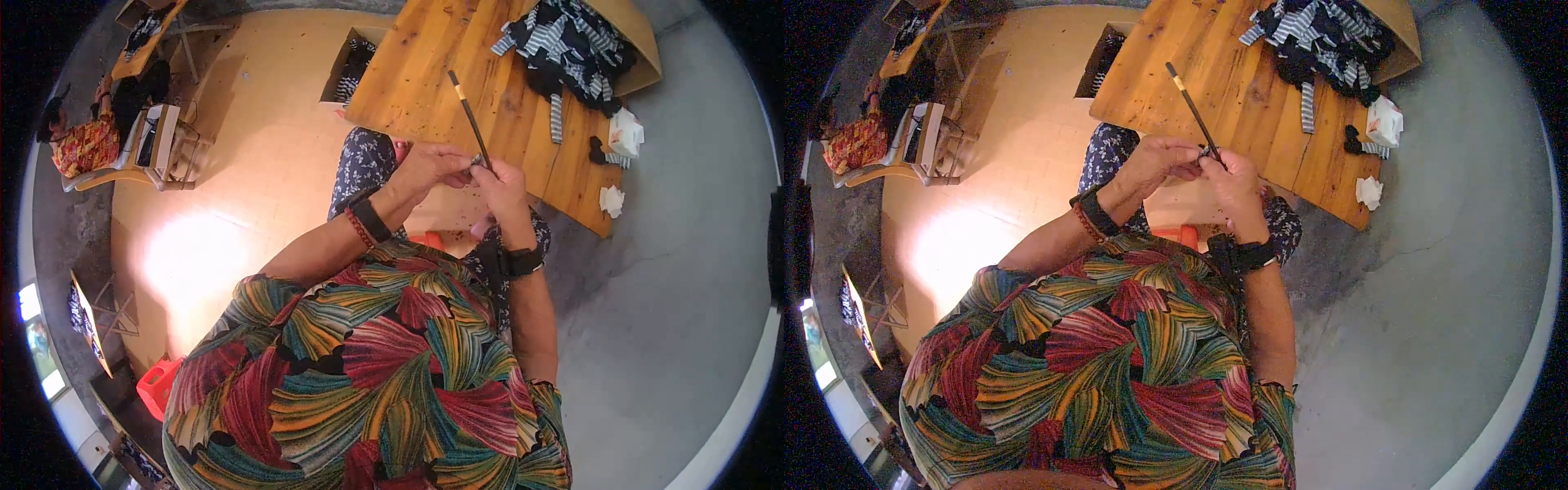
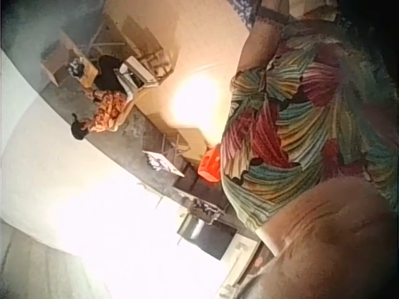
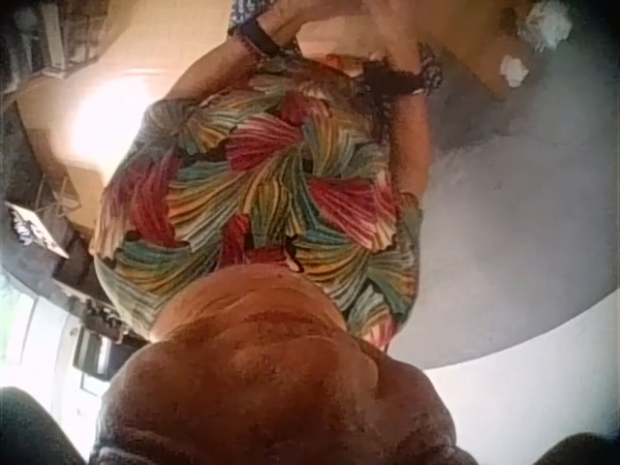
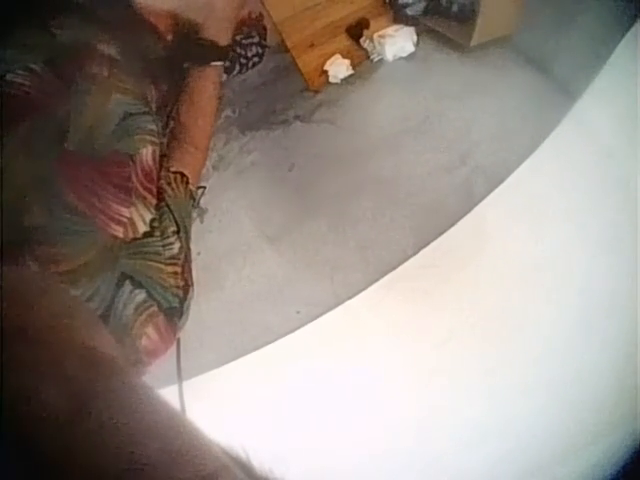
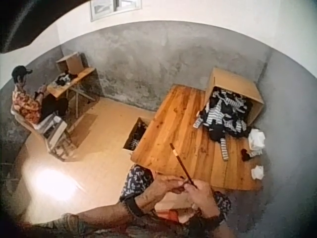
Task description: Turning small striped fabric tubes right-side out using a wooden stick in a textile workshop.
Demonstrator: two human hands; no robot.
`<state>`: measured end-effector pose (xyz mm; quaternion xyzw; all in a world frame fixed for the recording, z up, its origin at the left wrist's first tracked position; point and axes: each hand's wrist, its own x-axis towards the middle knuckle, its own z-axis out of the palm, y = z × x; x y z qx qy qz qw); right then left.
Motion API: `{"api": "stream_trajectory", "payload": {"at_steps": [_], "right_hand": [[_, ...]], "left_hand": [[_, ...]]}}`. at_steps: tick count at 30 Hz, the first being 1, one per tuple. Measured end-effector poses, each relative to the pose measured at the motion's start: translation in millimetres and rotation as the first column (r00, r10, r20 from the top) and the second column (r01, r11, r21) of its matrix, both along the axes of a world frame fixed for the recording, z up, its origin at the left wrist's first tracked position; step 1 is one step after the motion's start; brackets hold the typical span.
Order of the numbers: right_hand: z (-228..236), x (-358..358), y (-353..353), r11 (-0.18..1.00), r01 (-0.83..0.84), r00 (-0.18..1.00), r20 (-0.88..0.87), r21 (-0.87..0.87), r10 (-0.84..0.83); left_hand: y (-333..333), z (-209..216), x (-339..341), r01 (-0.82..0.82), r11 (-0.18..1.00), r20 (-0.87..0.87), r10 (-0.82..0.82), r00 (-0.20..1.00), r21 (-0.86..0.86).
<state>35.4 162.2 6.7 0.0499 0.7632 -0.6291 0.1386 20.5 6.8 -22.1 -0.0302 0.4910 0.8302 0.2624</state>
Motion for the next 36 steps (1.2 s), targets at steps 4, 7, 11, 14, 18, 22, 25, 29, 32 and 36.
{"api": "stream_trajectory", "payload": {"at_steps": [4,7,11,14,18,22,25,29,32,36], "right_hand": [[-6.6,-0.4,5.5,0.997,-0.035,0.999,-0.030,-0.070,0.033],[10.4,-1.9,6.9,0.953,-0.145,0.988,0.086,0.265,0.126],[15.1,2.2,5.5,0.979,-0.181,0.983,0.020,0.092,0.180],[24.1,4.8,0.8,0.991,-0.109,0.981,0.170,0.073,0.095],[11.6,2.8,-1.0,0.996,-0.069,0.981,0.186,0.062,0.056],[-3.7,1.6,-0.4,0.993,0.031,0.987,0.158,-0.117,-0.012],[-28.1,-0.5,0.6,0.999,0.040,0.999,0.027,-0.033,-0.040],[-51.5,7.7,3.5,0.982,0.189,0.976,0.111,-0.003,-0.187],[4.5,9.4,-12.3,0.988,0.142,0.989,0.042,-0.066,-0.139],[7.1,0.2,-9.1,0.992,0.073,0.996,-0.034,-0.100,-0.077]], "left_hand": [[1.5,4.2,5.6,0.031,0.994,-0.123,-0.043,0.991,-0.101],[-0.6,5.8,5.5,0.030,0.961,-0.112,-0.063,0.992,-0.275],[-6.3,0.6,4.9,0.043,0.991,-0.062,-0.051,0.997,-0.123],[-1.2,-2.3,8.3,0.051,0.992,-0.030,-0.055,0.998,-0.113],[4.6,-5.8,12.6,-0.087,0.976,0.001,0.089,0.996,-0.201],[-2.0,-10.3,8.7,-0.065,0.992,0.137,0.080,0.987,-0.109],[0.8,-14.1,15.2,-0.031,0.941,0.270,-0.065,0.961,0.338],[9.6,2.7,10.9,-0.012,0.986,0.087,-0.003,0.996,0.166],[1.3,9.8,11.1,-0.125,0.985,-0.061,0.119,0.991,-0.122],[-1.8,17.8,12.3,-0.055,0.973,-0.096,0.035,0.995,-0.222]]}}
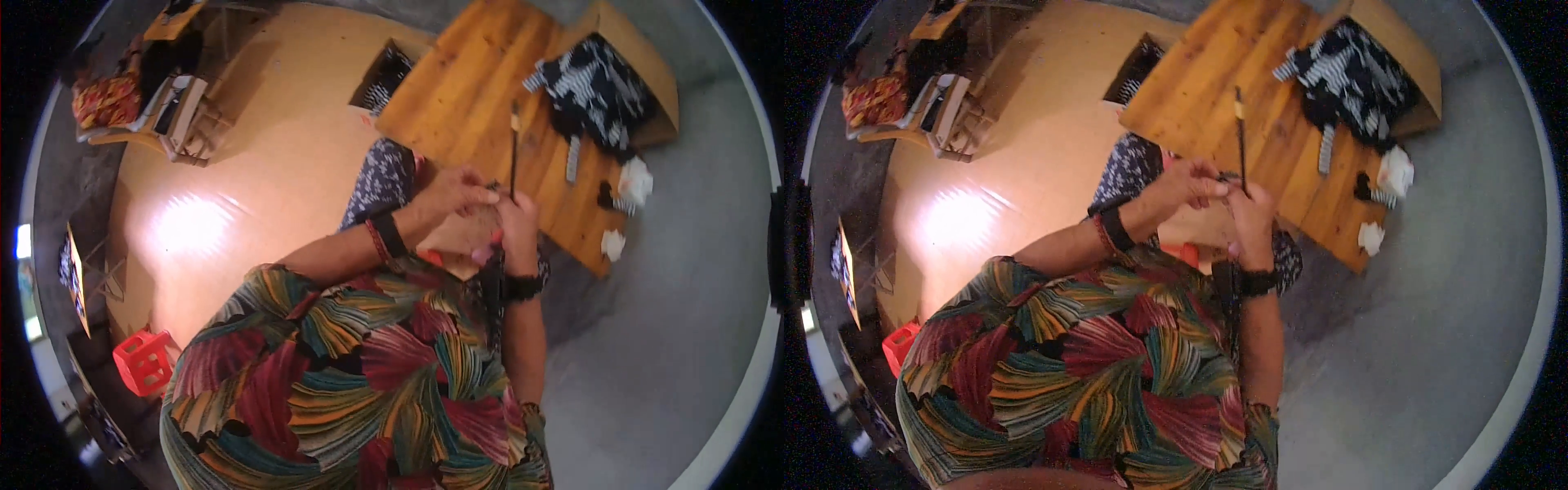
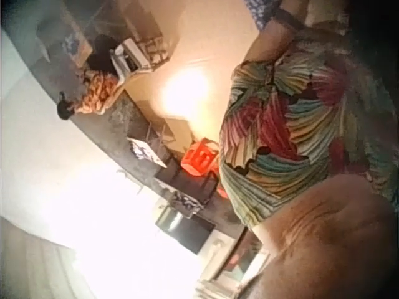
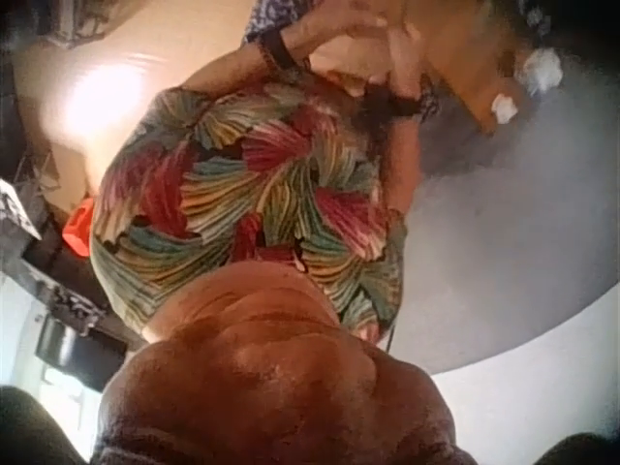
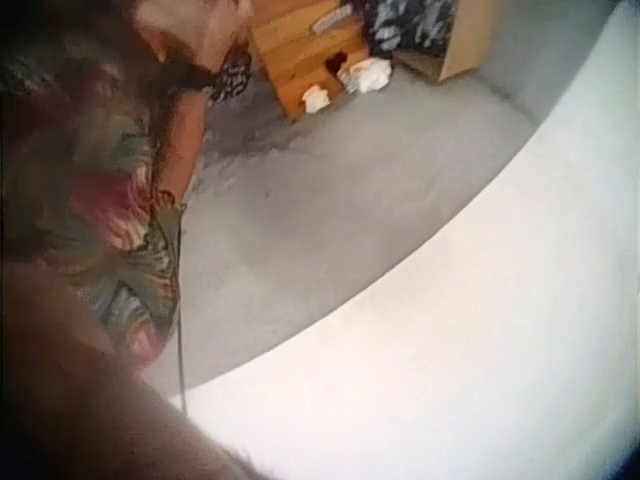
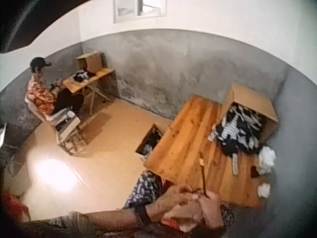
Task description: Turning small striped fabric tubes right-side out using a wooden stick in a textile workshop.
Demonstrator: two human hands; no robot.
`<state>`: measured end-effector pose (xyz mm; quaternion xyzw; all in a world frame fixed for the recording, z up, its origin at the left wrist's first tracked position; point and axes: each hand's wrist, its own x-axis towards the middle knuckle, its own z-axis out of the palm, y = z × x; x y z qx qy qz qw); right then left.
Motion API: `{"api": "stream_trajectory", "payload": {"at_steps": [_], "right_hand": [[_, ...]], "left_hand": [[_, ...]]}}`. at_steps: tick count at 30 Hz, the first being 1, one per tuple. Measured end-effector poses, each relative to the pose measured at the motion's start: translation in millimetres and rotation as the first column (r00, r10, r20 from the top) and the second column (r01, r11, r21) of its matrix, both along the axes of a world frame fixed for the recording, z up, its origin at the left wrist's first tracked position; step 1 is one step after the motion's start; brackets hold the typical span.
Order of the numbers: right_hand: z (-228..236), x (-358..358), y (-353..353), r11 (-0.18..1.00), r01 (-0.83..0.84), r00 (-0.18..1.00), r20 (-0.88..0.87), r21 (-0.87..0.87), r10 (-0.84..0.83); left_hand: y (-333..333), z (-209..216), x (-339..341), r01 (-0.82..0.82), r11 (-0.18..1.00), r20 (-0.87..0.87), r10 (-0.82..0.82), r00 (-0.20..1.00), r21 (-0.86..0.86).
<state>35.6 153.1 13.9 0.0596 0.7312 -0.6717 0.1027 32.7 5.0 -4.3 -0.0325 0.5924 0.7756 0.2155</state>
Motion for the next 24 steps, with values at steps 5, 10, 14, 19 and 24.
{"api": "stream_trajectory", "payload": {"at_steps": [5,10,14,19,24], "right_hand": [[6.8,2.5,2.1,0.998,0.025,0.985,0.174,-0.065,-0.013],[2.6,8.0,7.1,0.988,0.039,0.974,0.226,-0.150,-0.004],[-11.3,9.1,-2.7,0.997,-0.005,0.992,0.128,-0.074,0.014],[-18.4,13.4,-0.9,0.998,-0.064,0.998,0.020,-0.007,0.064],[-23.4,16.9,3.0,0.999,0.001,0.996,0.094,-0.054,0.004]], "left_hand": [[-2.6,-10.4,-9.5,0.009,0.993,0.090,-0.020,0.996,0.117],[-2.7,-14.4,-7.9,0.025,0.991,0.163,-0.047,0.985,0.130],[8.7,-10.7,-0.1,0.007,0.963,0.020,-0.002,1.000,-0.268],[8.9,-13.7,-1.6,0.132,0.945,0.045,-0.124,0.991,-0.300],[-0.7,-24.7,-5.2,0.056,0.995,0.226,-0.037,0.973,-0.080]]}}
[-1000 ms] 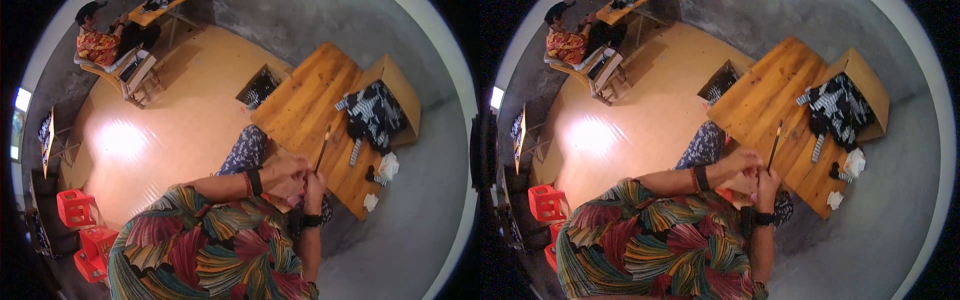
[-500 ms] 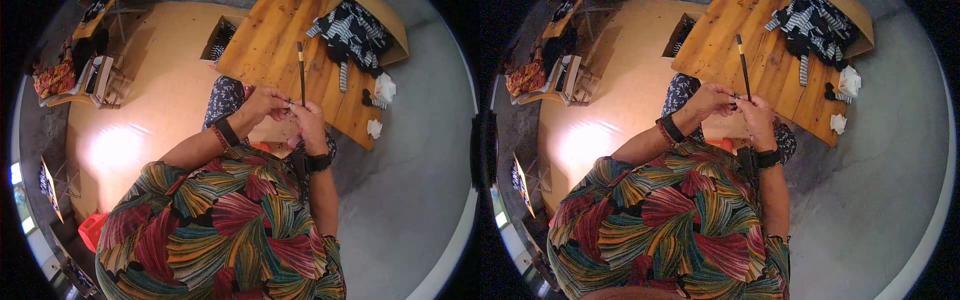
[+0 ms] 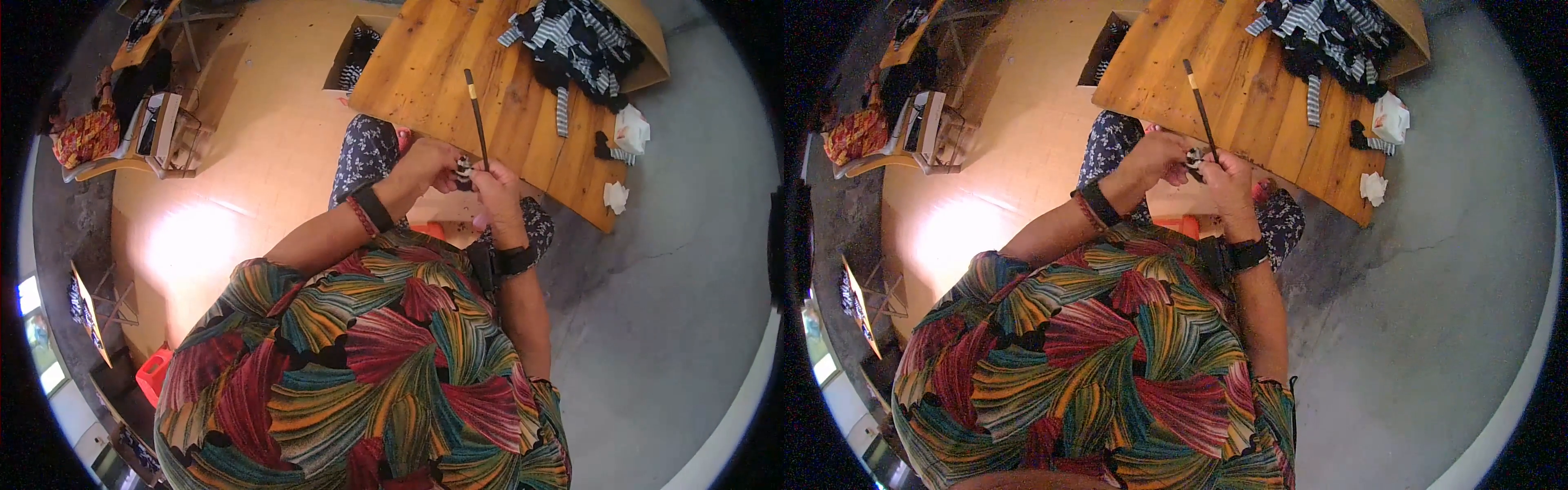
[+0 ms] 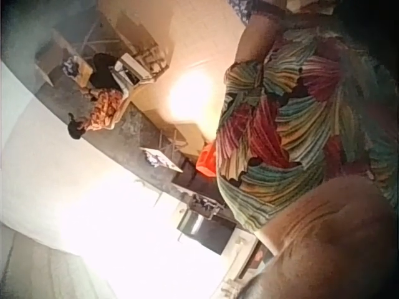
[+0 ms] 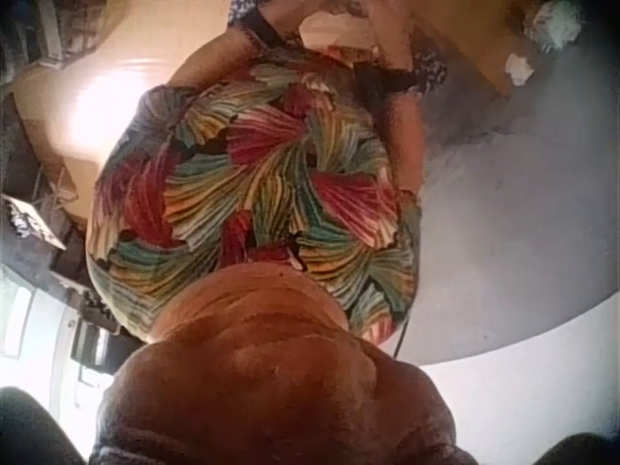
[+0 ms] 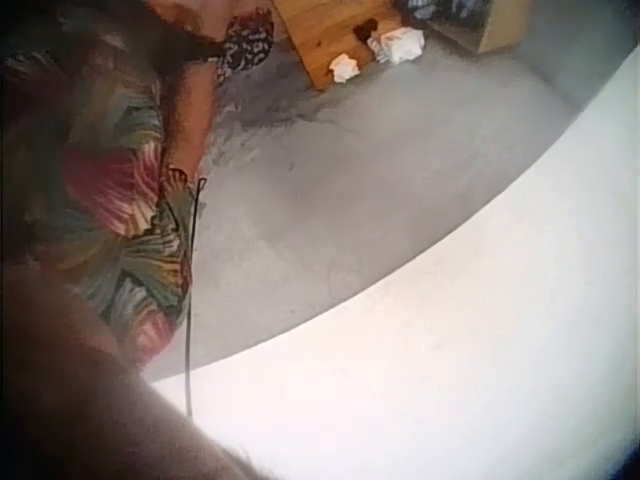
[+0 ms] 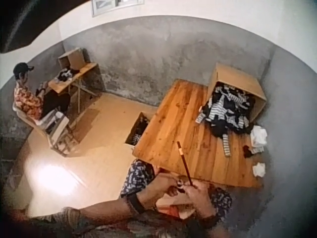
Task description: Turning small striped fabric tubes right-side out using a wooden stick in a textile workshop.
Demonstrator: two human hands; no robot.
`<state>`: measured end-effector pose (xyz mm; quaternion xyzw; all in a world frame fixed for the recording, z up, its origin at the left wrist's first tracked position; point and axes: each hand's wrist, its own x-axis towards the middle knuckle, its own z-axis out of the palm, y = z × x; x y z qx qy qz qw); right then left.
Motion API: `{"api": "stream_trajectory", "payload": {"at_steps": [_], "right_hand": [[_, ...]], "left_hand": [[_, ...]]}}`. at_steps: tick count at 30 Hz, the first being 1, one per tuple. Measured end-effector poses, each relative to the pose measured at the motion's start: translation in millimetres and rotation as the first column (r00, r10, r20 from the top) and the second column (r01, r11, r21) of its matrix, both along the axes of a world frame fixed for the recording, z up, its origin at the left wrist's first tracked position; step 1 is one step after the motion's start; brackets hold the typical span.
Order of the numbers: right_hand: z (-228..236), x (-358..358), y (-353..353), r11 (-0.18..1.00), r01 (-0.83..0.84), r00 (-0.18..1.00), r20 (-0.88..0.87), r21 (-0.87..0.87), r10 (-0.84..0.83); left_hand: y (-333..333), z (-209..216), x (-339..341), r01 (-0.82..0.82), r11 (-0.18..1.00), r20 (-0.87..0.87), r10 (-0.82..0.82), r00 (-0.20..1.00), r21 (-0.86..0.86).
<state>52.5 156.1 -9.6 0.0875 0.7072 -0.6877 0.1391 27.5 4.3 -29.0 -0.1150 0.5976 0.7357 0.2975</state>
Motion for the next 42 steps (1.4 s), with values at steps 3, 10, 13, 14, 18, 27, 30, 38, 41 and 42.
{"api": "stream_trajectory", "payload": {"at_steps": [3,10,13,14,18,27,30,38,41,42], "right_hand": [[-14.8,-4.6,3.4,0.994,0.029,0.978,-0.211,0.110,-0.005],[-11.7,-4.9,5.1,0.997,0.045,0.998,-0.049,0.056,-0.042],[2.0,-5.2,3.4,0.993,0.042,0.995,0.097,-0.115,-0.031],[5.5,-4.8,4.1,0.989,0.021,0.994,0.108,-0.149,-0.005],[17.7,1.8,-0.7,0.966,0.040,0.989,0.147,-0.256,-0.001],[-12.7,-2.4,-0.4,0.997,0.066,0.994,-0.091,0.041,-0.062],[-7.0,3.6,-1.3,0.999,0.028,0.998,-0.055,-0.038,-0.030],[18.9,2.0,-10.2,0.999,-0.041,0.997,-0.067,-0.030,0.039],[18.2,2.5,-10.2,0.996,-0.018,1.000,0.008,-0.084,0.018],[10.9,2.4,-7.8,0.997,0.012,1.000,0.023,-0.075,-0.010]], "left_hand": [[-8.4,-12.5,-2.9,0.015,0.964,0.174,-0.063,0.983,0.265],[-11.2,-11.7,2.0,0.088,0.714,0.147,-0.261,0.954,0.694],[-8.5,7.4,4.1,0.106,0.897,0.021,-0.127,0.992,0.428],[-7.3,9.3,4.9,0.106,0.942,-0.065,-0.090,0.994,0.318],[-4.0,11.1,7.1,-0.102,0.977,-0.122,0.126,0.985,0.188],[12.7,2.7,10.1,-0.241,0.963,0.002,0.243,0.970,0.121],[13.3,-3.3,9.0,-0.235,0.965,-0.035,0.240,0.970,0.118],[15.6,-2.3,17.2,-0.206,0.965,-0.289,0.153,0.945,-0.164],[16.1,2.9,18.6,-0.206,0.975,-0.183,0.189,0.965,-0.077],[14.8,5.7,18.0,-0.169,0.984,-0.176,0.156,0.972,-0.059]]}}
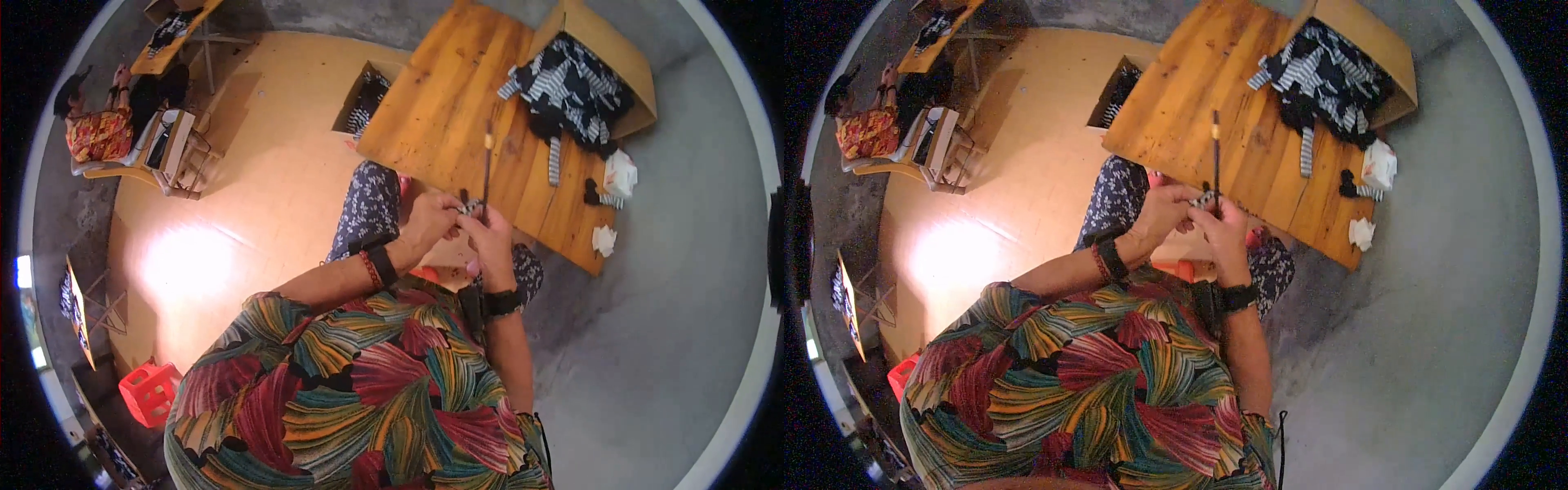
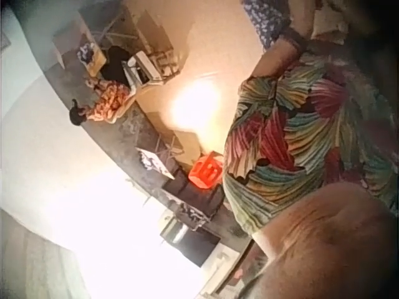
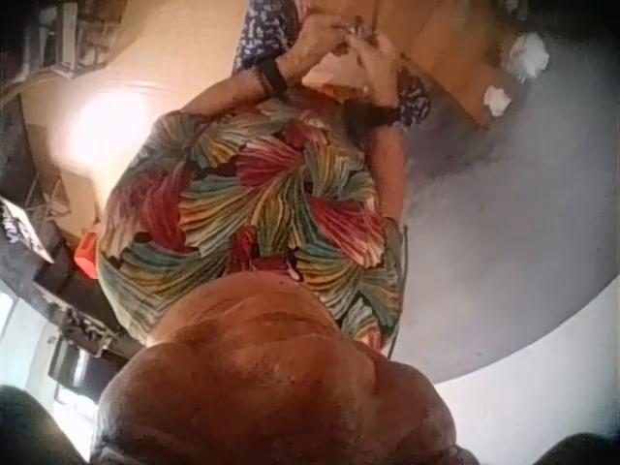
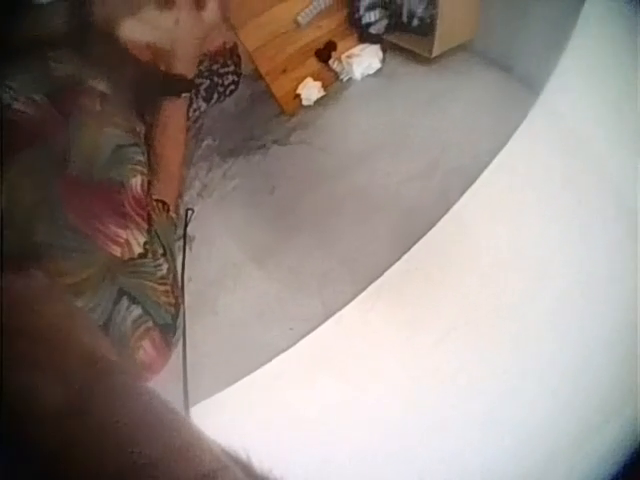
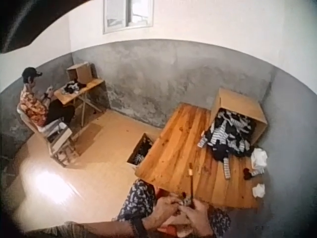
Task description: Turning small striped fabric tubes right-side out using a wooden stick in a textile workshop.
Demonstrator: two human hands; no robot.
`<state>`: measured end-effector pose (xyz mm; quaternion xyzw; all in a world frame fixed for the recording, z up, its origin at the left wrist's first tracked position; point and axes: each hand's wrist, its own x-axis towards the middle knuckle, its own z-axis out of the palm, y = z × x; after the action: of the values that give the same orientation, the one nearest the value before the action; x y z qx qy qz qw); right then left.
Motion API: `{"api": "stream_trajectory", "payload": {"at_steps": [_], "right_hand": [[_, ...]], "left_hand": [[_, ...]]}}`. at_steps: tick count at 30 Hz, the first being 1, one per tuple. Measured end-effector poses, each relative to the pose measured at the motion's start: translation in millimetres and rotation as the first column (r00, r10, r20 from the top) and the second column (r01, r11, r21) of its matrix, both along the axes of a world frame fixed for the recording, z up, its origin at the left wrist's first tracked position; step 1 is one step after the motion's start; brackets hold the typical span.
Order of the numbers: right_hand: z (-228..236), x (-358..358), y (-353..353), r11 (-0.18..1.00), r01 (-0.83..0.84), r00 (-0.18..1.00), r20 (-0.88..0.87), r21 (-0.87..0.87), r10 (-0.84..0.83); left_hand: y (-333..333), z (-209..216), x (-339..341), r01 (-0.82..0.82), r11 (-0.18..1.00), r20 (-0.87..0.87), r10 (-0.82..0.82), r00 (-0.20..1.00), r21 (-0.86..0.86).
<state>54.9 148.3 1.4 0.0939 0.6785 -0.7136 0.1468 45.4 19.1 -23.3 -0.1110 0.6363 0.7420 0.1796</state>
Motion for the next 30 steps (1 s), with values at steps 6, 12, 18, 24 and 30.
{"api": "stream_trajectory", "payload": {"at_steps": [6,12,18,24,30], "right_hand": [[-16.6,-4.3,-1.6,0.998,0.055,0.997,-0.056,-0.005,-0.055],[-9.3,-7.5,-16.7,0.754,0.083,0.882,-0.400,0.651,0.248],[-10.5,-7.4,-17.1,0.662,0.275,0.808,-0.541,0.697,0.233],[-15.8,-0.2,-13.8,0.650,0.150,0.882,-0.398,0.745,0.252],[-42.3,3.6,-3.8,0.840,0.065,0.898,-0.398,0.538,0.185]], "left_hand": [[-7.5,8.3,-1.3,0.037,0.995,-0.019,-0.036,0.999,0.096],[-9.9,5.3,2.3,-0.035,0.995,-0.120,0.023,0.992,-0.097],[-9.3,-5.0,-1.4,-0.083,0.980,-0.060,0.095,0.994,0.180],[-23.7,-17.9,-3.1,0.083,0.781,0.118,-0.197,0.973,0.620],[-30.2,-11.3,0.5,0.345,0.857,-0.038,-0.358,0.933,0.383]]}}
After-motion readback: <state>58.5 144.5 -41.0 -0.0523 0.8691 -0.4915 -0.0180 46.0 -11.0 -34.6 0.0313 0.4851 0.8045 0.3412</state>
